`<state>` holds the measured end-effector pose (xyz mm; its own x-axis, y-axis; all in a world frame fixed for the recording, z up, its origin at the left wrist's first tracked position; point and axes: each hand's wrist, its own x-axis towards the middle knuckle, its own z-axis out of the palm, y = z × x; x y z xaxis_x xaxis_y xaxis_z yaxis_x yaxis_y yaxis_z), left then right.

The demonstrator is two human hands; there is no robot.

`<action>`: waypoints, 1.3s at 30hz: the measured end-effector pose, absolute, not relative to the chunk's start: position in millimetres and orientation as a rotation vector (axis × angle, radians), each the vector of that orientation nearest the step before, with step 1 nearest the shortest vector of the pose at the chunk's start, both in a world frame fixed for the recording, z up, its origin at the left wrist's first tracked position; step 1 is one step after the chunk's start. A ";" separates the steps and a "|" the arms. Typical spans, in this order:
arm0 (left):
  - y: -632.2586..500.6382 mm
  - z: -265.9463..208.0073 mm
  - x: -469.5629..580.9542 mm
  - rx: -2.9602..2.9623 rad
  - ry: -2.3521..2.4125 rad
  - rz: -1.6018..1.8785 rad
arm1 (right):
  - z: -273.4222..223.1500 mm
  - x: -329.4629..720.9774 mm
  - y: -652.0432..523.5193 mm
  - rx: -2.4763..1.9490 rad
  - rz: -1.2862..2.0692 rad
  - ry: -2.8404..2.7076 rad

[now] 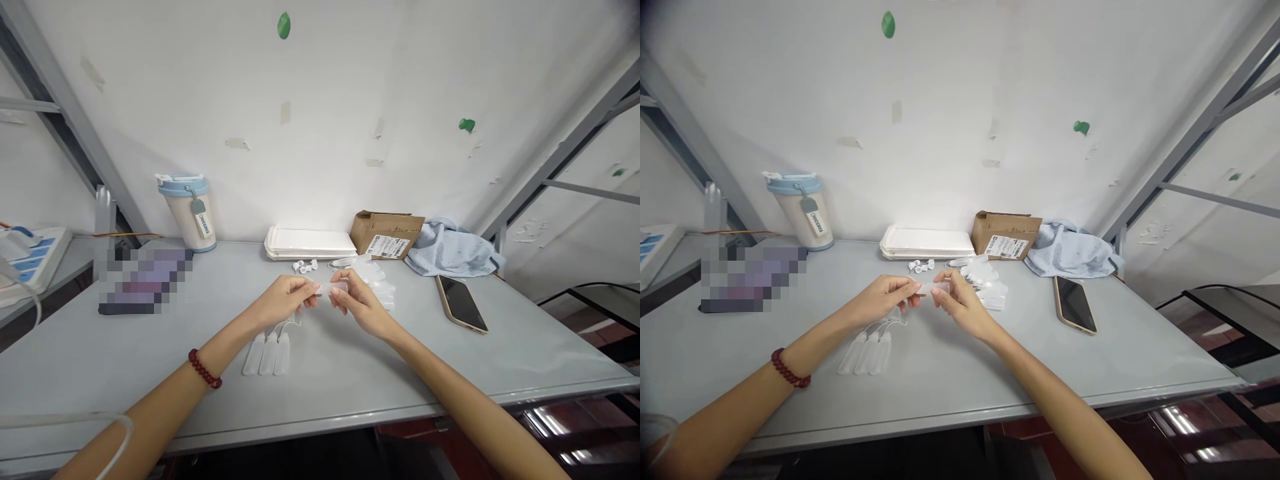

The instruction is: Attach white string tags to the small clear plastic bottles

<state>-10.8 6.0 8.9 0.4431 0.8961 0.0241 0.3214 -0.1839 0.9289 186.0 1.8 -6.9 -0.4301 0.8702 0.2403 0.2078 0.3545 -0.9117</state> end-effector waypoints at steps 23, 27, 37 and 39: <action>1.3 12.3 -7.8 1.735 1.080 0.759 | -4.5 186.1 1.7 -0.923 0.970 -1.948; 0.1 10.2 -6.5 1.705 1.055 0.754 | -5.5 184.5 -1.5 -0.986 0.633 -2.043; -1.8 -6.1 4.7 2.548 1.045 1.175 | -6.2 184.8 4.1 -1.012 1.187 -1.722; -1.7 -5.0 4.4 2.447 1.113 1.126 | -5.1 184.7 3.5 -0.994 1.138 -1.727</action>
